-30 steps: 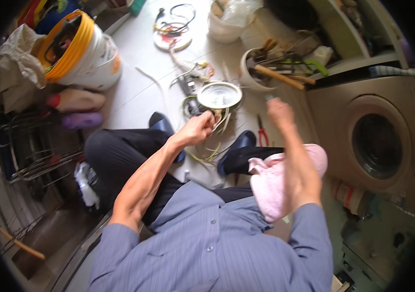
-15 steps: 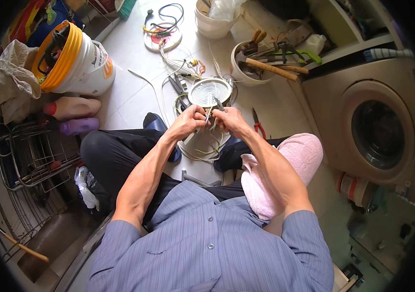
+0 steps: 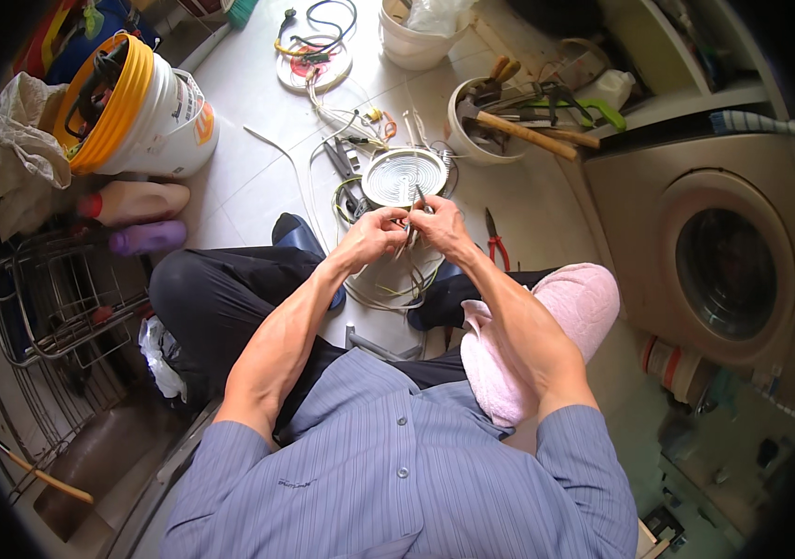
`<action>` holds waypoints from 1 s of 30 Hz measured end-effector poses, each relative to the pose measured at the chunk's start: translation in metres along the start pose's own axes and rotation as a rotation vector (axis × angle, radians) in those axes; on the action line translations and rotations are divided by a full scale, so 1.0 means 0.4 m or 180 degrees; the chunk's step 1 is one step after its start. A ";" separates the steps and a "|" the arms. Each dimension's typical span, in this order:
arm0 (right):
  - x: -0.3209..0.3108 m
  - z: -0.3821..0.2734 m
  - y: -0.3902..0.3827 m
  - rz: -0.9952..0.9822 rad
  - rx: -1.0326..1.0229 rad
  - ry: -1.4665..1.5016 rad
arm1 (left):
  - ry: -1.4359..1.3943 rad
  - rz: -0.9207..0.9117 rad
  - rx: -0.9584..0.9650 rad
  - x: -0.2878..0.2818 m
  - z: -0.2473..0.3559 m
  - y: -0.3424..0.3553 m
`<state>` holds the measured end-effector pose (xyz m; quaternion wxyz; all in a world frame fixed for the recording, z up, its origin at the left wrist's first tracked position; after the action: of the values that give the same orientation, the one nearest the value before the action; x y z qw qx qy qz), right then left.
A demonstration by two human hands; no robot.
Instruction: The person manipulates a circular heating element and its wiring, using pliers to strip insulation from wires and connect them while sitting on the floor.
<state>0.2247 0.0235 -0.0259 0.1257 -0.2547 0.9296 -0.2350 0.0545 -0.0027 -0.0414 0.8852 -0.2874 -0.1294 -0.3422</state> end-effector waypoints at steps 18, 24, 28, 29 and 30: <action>0.034 -0.014 -0.053 -0.0155 -0.0216 -0.2344 | -0.0580 0.1235 -0.0032 -0.085 -0.082 0.030; 0.042 -0.007 -0.050 -0.0014 -0.0179 -0.2674 | -0.1112 0.0863 -0.0050 -0.074 -0.080 0.034; 0.051 -0.009 -0.050 -0.0083 -0.0042 -0.2687 | -0.0964 0.0736 -0.0093 -0.082 -0.087 0.034; 0.055 -0.009 -0.050 -0.0103 -0.0034 -0.2670 | -0.0847 0.0727 -0.0159 -0.087 -0.092 0.033; 0.058 -0.008 -0.052 -0.0132 -0.0022 -0.2669 | -0.0732 0.0711 -0.0226 -0.088 -0.091 0.032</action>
<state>0.2128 -0.0034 -0.0155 0.4876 -0.3474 0.7934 -0.1104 0.0386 0.0022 -0.0909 0.8864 -0.3683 -0.1849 -0.2109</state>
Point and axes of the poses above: each hand's wrist, its own y-axis towards the middle knuckle, its own x-axis out of the palm, z = x × y, the point moved 3 cm from there along y, towards the middle knuckle, and after that the axes turned 15 degrees about -z, right-handed, at the moved point
